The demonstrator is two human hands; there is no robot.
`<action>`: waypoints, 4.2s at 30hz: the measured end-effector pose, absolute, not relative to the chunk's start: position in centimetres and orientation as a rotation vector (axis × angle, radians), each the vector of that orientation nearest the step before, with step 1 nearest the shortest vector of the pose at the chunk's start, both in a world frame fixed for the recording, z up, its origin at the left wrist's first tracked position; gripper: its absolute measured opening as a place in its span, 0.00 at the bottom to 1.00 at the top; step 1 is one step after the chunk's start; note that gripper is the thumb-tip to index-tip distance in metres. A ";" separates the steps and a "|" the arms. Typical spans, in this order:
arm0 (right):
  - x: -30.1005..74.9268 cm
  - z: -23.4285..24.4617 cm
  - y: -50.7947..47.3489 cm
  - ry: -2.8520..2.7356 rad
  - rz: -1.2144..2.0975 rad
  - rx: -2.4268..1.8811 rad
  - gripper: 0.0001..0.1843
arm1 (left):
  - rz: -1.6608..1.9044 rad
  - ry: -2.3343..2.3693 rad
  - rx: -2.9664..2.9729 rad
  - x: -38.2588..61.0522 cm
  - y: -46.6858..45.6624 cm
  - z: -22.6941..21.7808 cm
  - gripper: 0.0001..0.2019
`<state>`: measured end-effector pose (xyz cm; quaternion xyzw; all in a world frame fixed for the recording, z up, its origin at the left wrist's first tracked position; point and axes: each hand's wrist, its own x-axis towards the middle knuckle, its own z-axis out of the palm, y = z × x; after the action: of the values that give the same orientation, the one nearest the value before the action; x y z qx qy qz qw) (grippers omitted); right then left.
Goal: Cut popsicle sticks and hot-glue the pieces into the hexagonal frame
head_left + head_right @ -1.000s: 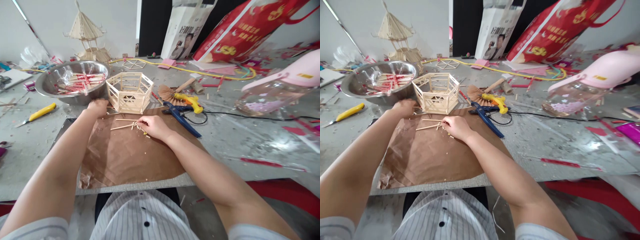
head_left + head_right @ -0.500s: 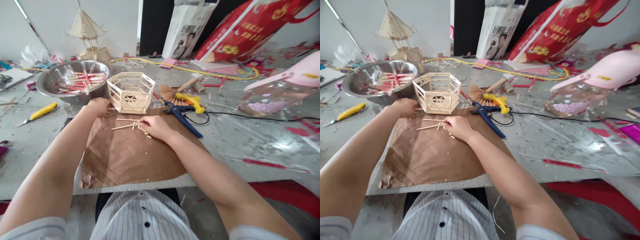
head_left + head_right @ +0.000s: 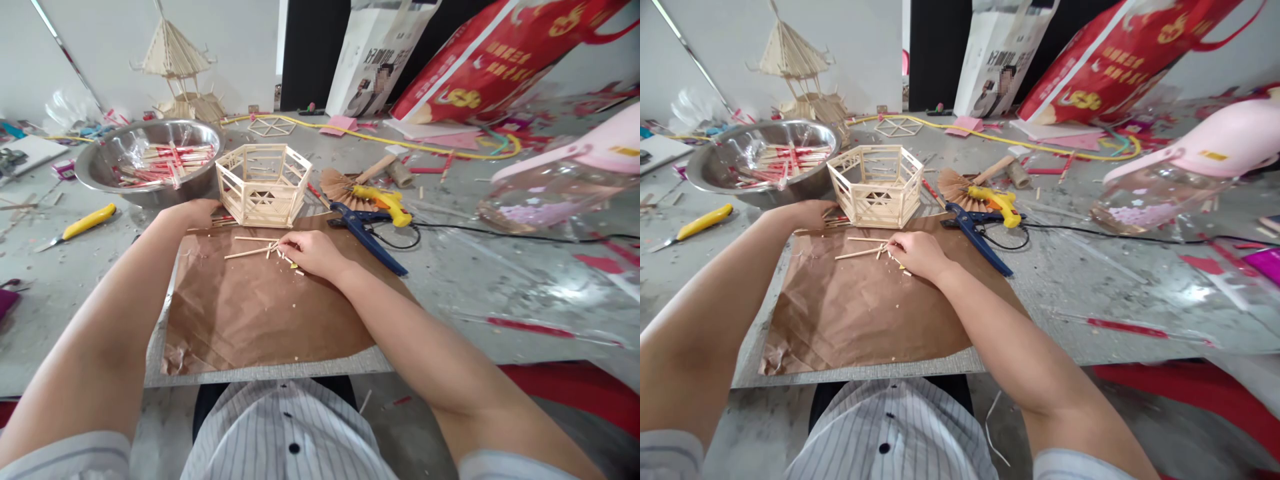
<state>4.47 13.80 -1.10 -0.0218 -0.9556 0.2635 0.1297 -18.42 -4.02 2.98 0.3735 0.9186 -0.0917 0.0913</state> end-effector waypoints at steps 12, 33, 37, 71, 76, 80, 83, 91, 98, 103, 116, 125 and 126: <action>4.5 -0.8 13.7 -2.811 0.728 -0.029 0.12 | -0.408 2.836 1.128 -18.4 -5.6 3.1 0.35; 4.5 -1.1 13.8 -2.813 0.684 -0.003 0.12 | -0.314 2.743 0.985 -14.0 -6.0 3.5 0.13; 4.5 -1.1 13.8 -2.804 0.694 0.006 0.12 | -0.220 2.798 1.054 -14.3 -6.5 2.8 0.10; 3.6 -0.8 13.4 -1.839 2.114 -0.249 0.18 | 1.827 1.803 0.869 -6.6 -2.2 3.4 0.10; 3.4 -1.3 13.7 -1.881 2.053 -0.276 0.15 | 1.194 2.474 1.215 -8.3 -3.2 2.6 0.06; 3.1 -2.2 13.9 -1.981 1.912 -0.298 0.10 | 0.668 2.680 1.512 -9.4 -3.5 1.3 0.06; 3.0 -2.5 14.4 -2.003 1.831 -0.340 0.07 | 0.623 2.829 1.522 -9.9 -3.7 0.8 0.08; 2.6 -3.2 15.5 -2.013 1.684 -0.471 0.08 | 0.463 3.004 1.739 -9.8 -3.6 0.6 0.12; 2.3 -3.9 15.6 -2.085 1.674 -0.365 0.08 | 0.636 3.028 1.944 -9.1 -2.6 0.0 0.12; 2.3 -3.6 15.5 -2.084 1.678 -0.392 0.07 | 0.738 3.032 1.989 -9.8 -2.3 -0.8 0.12; 2.3 -3.7 15.3 -2.092 1.703 -0.415 0.06 | 0.696 3.008 1.962 -10.6 -2.0 -1.2 0.07; 2.2 -4.0 15.5 -2.133 1.640 -0.382 0.06 | 0.678 3.040 1.904 -10.9 -1.8 -1.1 0.07; 2.2 -3.9 15.5 -2.136 1.639 -0.385 0.06 | 0.656 3.045 1.905 -10.9 -1.8 -1.0 0.08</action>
<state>2.25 15.50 -3.92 -0.1383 -0.7679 0.5893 0.2096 -10.95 -1.77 -1.02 0.5049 0.8071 0.1740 -0.2518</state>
